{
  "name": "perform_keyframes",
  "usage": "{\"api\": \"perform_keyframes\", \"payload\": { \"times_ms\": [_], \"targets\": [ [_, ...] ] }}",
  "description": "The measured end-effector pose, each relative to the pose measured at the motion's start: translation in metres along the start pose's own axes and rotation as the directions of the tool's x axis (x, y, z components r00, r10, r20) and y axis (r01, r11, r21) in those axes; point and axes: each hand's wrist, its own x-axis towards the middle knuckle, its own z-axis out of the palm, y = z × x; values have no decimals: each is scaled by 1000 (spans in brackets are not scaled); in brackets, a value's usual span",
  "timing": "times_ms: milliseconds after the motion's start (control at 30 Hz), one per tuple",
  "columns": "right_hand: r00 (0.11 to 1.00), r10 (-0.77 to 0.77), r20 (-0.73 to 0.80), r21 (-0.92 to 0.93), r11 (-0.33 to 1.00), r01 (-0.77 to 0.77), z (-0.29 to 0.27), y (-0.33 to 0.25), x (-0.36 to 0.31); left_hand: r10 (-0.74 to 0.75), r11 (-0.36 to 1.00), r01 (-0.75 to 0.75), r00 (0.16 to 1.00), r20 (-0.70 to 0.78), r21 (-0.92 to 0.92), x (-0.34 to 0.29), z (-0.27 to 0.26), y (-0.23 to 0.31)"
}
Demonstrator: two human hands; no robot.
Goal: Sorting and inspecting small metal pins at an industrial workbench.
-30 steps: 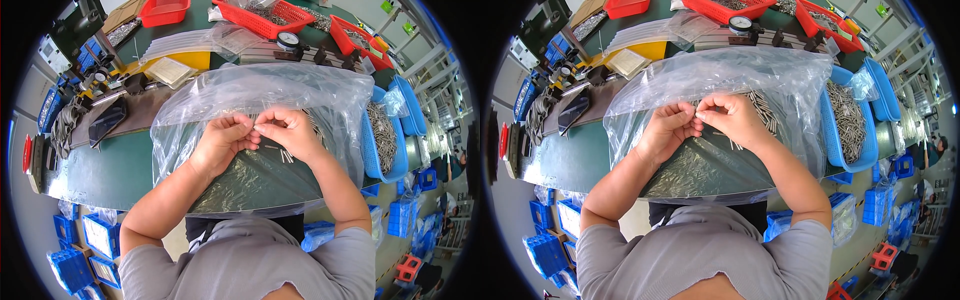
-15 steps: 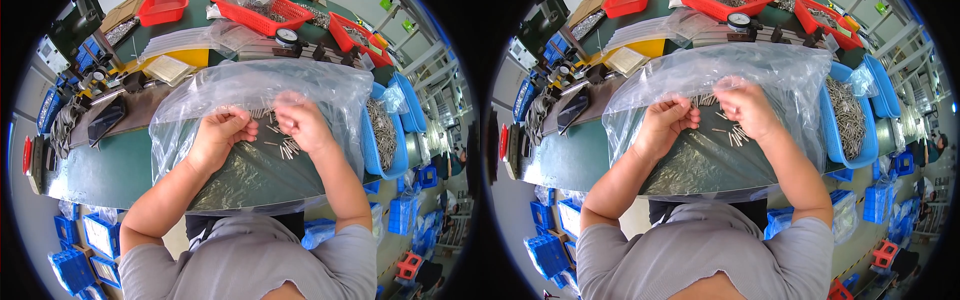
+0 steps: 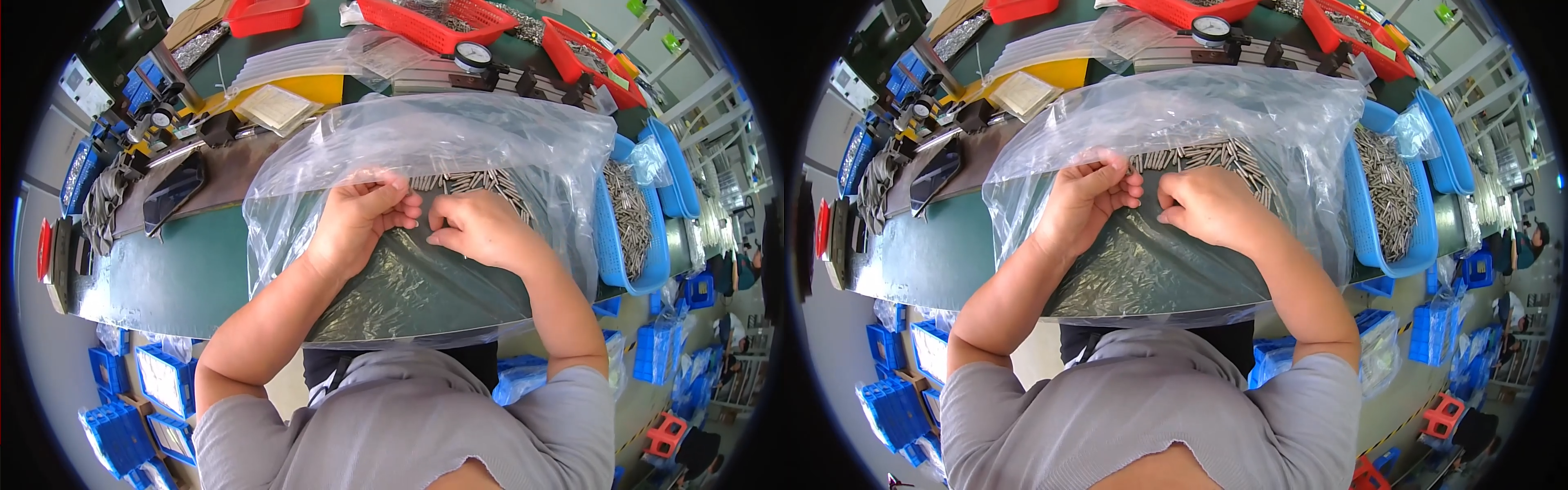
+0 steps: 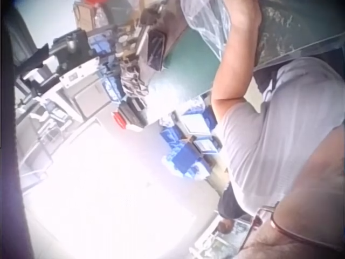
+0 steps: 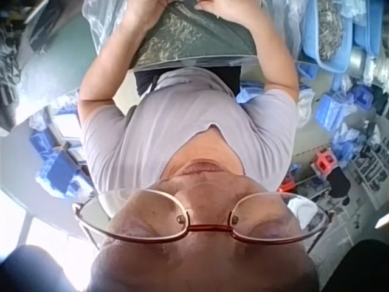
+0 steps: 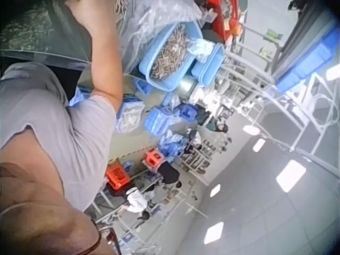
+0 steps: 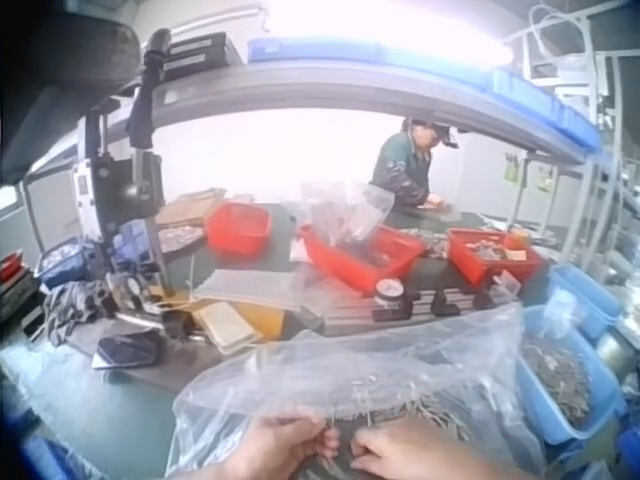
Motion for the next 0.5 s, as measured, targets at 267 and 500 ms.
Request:
{"api": "perform_keyframes", "payload": {
  "times_ms": [267, 500],
  "targets": [
    [971, 216, -103, 581, 805, -118, -12, 1, 4, -83, 996, 84, 995, 53, -31, 0, 1, 0],
    [966, 217, -143, 802, 597, -15, -8, -1, 6, -113, 993, 117, 987, 113, -27, -1, 2, -1]
  ]
}}
